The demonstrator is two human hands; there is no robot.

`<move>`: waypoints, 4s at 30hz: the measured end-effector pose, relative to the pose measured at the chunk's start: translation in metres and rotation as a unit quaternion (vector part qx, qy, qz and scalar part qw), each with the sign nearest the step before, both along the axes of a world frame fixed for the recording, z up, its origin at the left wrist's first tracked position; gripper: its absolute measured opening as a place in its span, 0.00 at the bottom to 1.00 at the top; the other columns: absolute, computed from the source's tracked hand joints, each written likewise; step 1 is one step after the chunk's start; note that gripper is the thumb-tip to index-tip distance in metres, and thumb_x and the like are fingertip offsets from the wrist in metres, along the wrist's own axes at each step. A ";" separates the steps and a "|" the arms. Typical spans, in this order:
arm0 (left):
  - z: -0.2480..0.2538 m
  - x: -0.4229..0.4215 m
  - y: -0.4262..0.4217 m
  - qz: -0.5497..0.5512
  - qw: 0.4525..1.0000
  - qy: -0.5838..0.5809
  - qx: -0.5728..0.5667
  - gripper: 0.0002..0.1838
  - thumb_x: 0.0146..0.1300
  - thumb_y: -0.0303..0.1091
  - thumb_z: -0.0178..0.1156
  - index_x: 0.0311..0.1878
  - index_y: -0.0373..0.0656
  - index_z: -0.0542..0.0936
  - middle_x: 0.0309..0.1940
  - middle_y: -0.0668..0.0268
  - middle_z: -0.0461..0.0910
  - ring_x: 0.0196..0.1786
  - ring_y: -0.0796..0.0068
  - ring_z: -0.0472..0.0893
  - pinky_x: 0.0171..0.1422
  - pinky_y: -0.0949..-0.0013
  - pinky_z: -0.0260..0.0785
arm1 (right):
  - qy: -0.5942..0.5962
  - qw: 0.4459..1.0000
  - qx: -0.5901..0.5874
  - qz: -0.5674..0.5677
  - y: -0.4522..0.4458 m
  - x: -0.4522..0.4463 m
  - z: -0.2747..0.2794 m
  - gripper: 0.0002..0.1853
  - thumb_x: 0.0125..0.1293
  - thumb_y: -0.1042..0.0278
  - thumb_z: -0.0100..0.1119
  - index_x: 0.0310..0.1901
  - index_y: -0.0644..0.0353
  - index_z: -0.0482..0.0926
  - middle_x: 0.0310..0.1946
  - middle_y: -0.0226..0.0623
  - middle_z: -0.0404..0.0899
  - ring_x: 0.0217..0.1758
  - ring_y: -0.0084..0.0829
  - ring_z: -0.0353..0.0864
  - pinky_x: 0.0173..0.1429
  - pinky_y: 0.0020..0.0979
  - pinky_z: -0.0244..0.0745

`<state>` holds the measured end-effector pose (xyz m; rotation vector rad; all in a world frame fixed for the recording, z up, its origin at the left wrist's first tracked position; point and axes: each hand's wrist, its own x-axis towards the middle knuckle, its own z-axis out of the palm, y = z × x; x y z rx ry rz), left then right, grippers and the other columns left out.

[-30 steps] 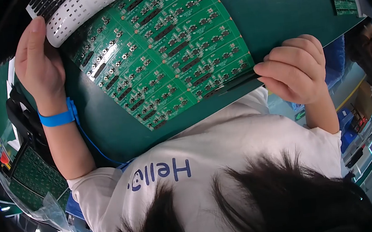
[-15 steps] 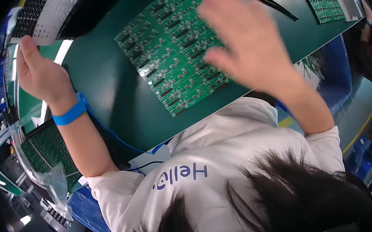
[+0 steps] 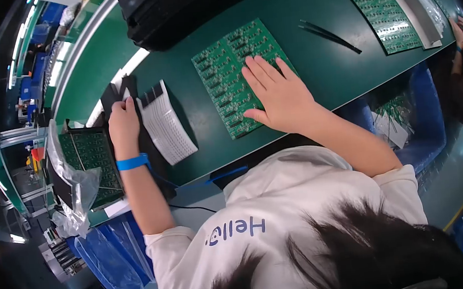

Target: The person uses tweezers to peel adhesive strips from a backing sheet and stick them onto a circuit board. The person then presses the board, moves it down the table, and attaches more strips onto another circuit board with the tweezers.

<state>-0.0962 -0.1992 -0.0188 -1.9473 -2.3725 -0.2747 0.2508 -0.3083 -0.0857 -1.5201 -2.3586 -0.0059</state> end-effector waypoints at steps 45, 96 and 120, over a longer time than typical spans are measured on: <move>-0.016 0.205 -0.093 -0.402 0.829 -0.348 0.172 0.37 0.75 0.52 0.38 0.75 0.31 0.52 0.77 0.45 0.48 0.80 0.46 0.48 0.80 0.45 0.38 | 0.800 0.531 -0.276 -0.036 0.012 0.134 0.044 0.27 0.65 0.73 0.61 0.67 0.64 0.70 0.55 0.33 0.79 0.55 0.20 0.76 0.60 0.27 0.72; -0.011 0.271 -0.074 -0.500 0.855 -0.137 -0.001 0.29 0.57 0.33 0.64 0.62 0.37 0.72 0.67 0.47 0.65 0.70 0.42 0.64 0.72 0.46 0.56 | -0.009 0.994 -0.037 -0.105 0.042 0.158 0.015 0.17 0.63 0.52 0.61 0.38 0.61 0.79 0.35 0.38 0.77 0.39 0.35 0.80 0.37 0.36 0.76; 0.206 0.217 -0.112 -0.721 0.335 -0.572 -0.202 0.32 0.78 0.54 0.30 0.35 0.56 0.85 0.46 0.65 0.72 0.68 0.55 0.64 0.77 0.47 0.50 | 0.150 0.942 -0.041 -0.297 -0.002 0.069 0.010 0.18 0.72 0.53 0.50 0.45 0.62 0.76 0.70 0.58 0.61 0.77 0.52 0.55 0.74 0.66 0.47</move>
